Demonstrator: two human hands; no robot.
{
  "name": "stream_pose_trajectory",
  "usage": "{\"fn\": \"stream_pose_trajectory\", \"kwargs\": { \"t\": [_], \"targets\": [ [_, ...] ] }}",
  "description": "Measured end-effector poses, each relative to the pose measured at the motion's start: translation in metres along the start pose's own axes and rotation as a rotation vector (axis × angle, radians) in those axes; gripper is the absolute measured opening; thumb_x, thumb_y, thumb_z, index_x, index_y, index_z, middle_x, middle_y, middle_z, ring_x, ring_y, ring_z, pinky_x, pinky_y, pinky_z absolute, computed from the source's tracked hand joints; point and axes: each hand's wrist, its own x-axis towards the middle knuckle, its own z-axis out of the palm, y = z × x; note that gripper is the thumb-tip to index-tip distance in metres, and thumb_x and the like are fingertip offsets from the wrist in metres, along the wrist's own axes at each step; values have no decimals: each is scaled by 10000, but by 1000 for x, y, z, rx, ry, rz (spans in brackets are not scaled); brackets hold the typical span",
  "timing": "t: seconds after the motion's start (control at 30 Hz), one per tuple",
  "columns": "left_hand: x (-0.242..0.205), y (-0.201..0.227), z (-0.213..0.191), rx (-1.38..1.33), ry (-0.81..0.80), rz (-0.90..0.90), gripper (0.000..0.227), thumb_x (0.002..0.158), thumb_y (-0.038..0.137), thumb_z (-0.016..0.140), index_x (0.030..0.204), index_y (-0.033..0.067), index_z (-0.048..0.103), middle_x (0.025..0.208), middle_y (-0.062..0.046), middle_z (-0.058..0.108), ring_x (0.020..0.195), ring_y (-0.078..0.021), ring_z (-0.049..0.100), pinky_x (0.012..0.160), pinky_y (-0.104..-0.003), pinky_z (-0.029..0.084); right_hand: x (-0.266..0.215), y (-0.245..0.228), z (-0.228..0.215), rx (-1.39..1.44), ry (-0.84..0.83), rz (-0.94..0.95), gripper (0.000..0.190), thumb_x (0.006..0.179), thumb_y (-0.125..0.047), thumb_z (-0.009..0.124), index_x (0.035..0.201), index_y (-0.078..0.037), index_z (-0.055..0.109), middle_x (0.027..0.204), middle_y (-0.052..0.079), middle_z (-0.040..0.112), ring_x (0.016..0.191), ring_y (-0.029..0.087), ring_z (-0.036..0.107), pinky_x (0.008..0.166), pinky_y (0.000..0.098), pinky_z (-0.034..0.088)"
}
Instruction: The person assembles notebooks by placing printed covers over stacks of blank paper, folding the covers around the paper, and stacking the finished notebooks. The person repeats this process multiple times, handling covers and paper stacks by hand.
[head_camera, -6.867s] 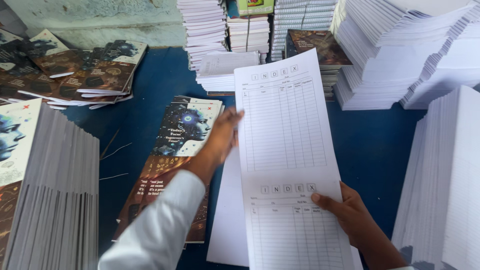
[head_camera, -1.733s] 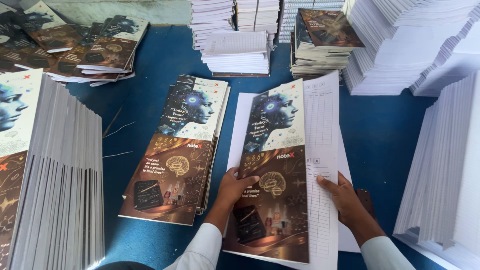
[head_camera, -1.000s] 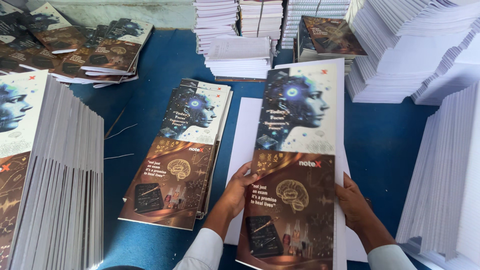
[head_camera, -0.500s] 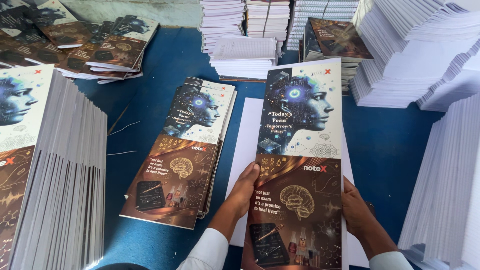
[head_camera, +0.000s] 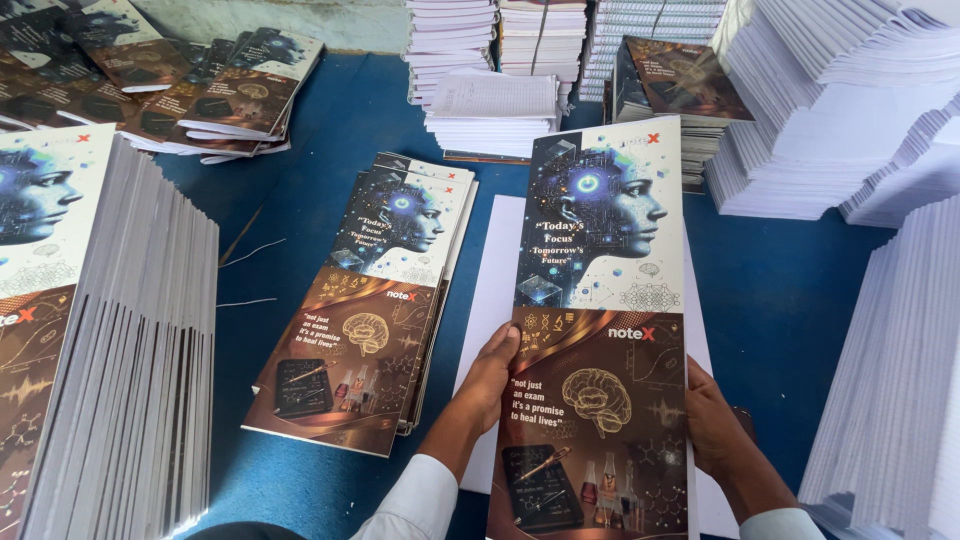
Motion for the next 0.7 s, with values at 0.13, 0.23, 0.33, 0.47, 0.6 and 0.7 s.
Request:
{"fn": "stream_pose_trajectory", "kwargs": {
  "t": [0.13, 0.23, 0.33, 0.47, 0.6, 0.7],
  "targets": [
    [-3, 2, 0, 2, -13, -1, 605, 1022, 463, 372, 1557, 185, 322, 1310, -118, 637, 1155, -179, 678, 956, -313, 600, 1, 0, -1, -37, -19, -9, 532, 909, -33, 579, 1439, -84, 554, 962, 146, 755, 664, 131, 717, 477, 283, 595],
    [-3, 2, 0, 18, -17, -8, 604, 1017, 464, 365, 1550, 181, 343, 1293, -134, 639, 1139, -188, 679, 947, -322, 600, 1, 0, -2, -16, -20, -6, 526, 909, -32, 568, 1432, -87, 550, 963, 143, 755, 670, 129, 722, 486, 275, 601],
    [0, 0, 0, 1, -2, -7, 592, 1037, 444, 391, 1560, 186, 293, 1312, -114, 627, 1156, -174, 674, 964, -308, 597, 1, -1, 0, -44, 13, 8, 524, 911, -42, 564, 1433, -88, 549, 960, 150, 754, 657, 133, 718, 477, 274, 596],
    [3, -3, -3, -47, -61, 35, 556, 1029, 421, 409, 1521, 164, 382, 1257, -110, 647, 1105, -167, 682, 924, -306, 605, -1, -2, 3, 7, 0, 25, 469, 922, -56, 558, 1391, -56, 559, 974, 149, 745, 673, 142, 734, 486, 283, 607],
    [3, -4, -4, -65, -80, 33, 510, 1025, 413, 427, 1476, 175, 426, 1223, -81, 655, 1087, -150, 682, 919, -301, 605, 0, -2, 5, 17, -22, 17, 407, 927, -46, 568, 1334, -31, 584, 965, 159, 733, 688, 168, 741, 492, 305, 615],
    [3, -5, -4, -79, -106, 57, 480, 1026, 405, 439, 1429, 145, 463, 1203, -87, 660, 1079, -158, 687, 911, -305, 610, -1, -1, 4, 0, -35, -3, 421, 900, -25, 592, 1321, -45, 597, 966, 154, 737, 705, 170, 737, 517, 310, 619]
  ]
}}
